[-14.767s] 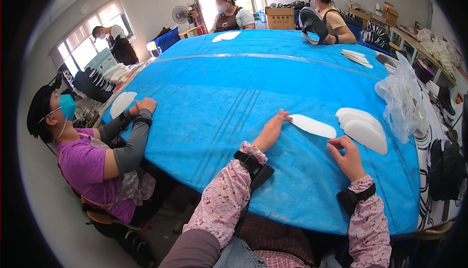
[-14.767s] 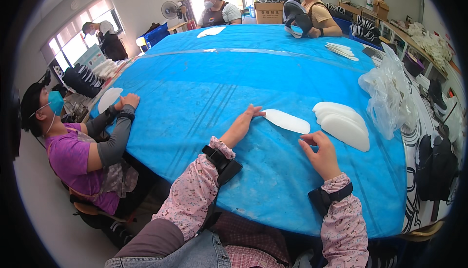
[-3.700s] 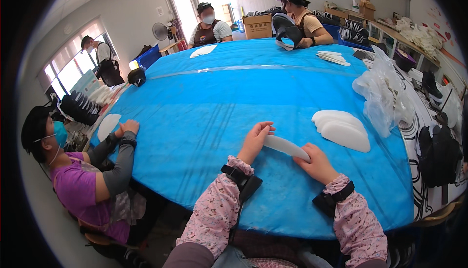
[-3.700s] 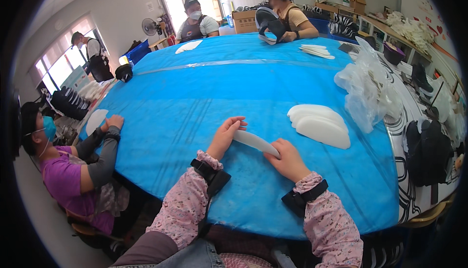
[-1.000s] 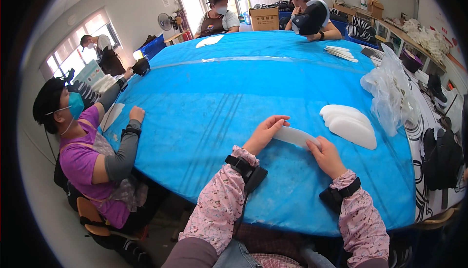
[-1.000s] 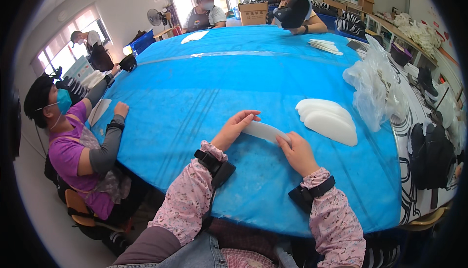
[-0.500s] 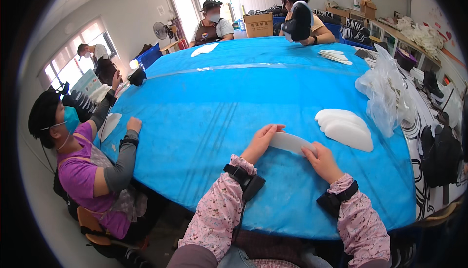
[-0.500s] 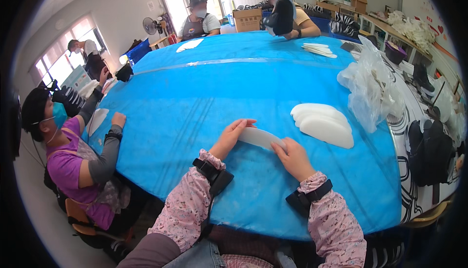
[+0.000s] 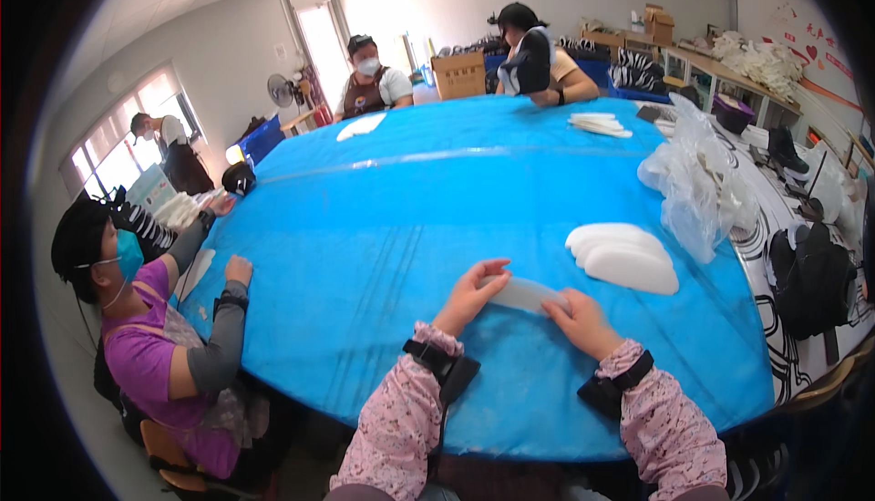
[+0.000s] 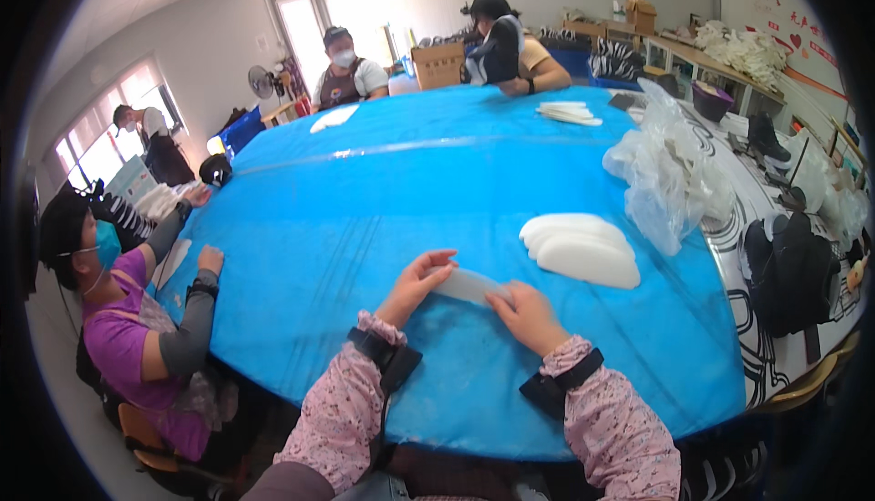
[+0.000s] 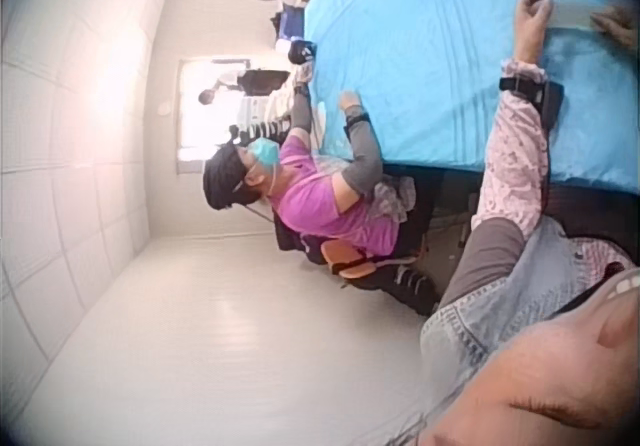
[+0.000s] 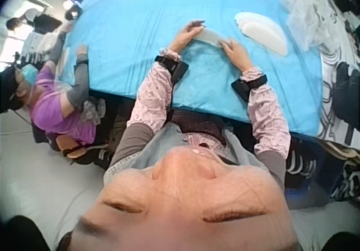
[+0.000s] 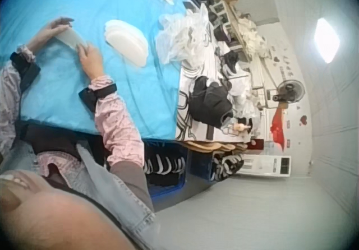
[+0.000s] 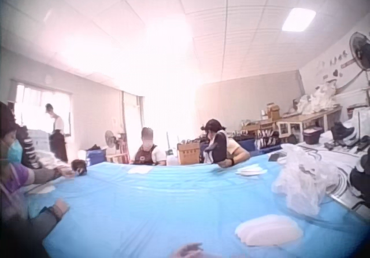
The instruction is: The person picks up a white foam component and fits it into the interior of a black shoe upper, pressing and aligning it against the inner wall.
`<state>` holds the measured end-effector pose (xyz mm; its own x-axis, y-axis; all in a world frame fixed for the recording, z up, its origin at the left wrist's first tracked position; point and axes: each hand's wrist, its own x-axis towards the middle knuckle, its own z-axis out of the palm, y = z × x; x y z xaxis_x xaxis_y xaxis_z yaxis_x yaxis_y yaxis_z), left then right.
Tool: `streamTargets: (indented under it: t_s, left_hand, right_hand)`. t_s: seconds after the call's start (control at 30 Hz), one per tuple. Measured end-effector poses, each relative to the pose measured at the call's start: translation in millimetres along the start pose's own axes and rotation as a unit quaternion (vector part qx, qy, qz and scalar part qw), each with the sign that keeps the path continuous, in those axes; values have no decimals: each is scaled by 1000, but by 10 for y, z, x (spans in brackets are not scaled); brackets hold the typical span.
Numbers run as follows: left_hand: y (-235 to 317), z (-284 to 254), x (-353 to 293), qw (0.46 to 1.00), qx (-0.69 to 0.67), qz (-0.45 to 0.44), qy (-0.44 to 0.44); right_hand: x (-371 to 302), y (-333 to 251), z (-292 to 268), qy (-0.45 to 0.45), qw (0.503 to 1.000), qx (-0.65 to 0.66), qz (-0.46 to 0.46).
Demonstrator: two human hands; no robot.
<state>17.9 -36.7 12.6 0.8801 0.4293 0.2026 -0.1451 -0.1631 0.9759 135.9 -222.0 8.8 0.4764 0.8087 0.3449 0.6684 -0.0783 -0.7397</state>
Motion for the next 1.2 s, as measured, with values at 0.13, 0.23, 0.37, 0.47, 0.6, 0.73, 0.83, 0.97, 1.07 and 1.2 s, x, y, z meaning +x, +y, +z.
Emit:
streamTargets:
  t_s: [0.13, 0.23, 0.37, 0.47, 0.6, 0.73, 0.83, 0.97, 1.07, 1.2]
  left_hand:
    - [140, -42, 12, 998, -36, -48, 31]
    - [125, -62, -12, 996, -46, -59, 47]
    - [129, -82, -7, 994, 4, -92, 53]
    - [146, -58, -19, 996, -9, -79, 44]
    - [161, -66, -27, 996, -45, -78, 29]
    - [154, -73, -3, 997, -45, -60, 8]
    - [50, -55, -6, 998, -41, -41, -2]
    - [80, -55, -32, 998, -40, -39, -7]
    - [130, -57, -9, 998, -39, -45, -3]
    - [179, -85, -43, 998, -41, -55, -7]
  right_hand:
    - [49, -110, -43, -9, 1000, 9, 6]
    - [49, -163, -42, -20, 1000, 17, 17]
    - [41, -125, -36, -31, 999, -20, -11]
    - [28, -149, -50, -26, 1000, -10, -1]
    - [33, -162, -52, -21, 1000, -11, -3]
    - [27, -150, -65, -24, 999, -17, 12]
    - [-13, -56, -14, -7, 1000, -19, 1]
    - [9, -40, -7, -3, 1000, -5, -12]
    - [35, -47, -27, -13, 1000, 6, -7]
    - [41, -56, 7, -6, 999, 24, -20]
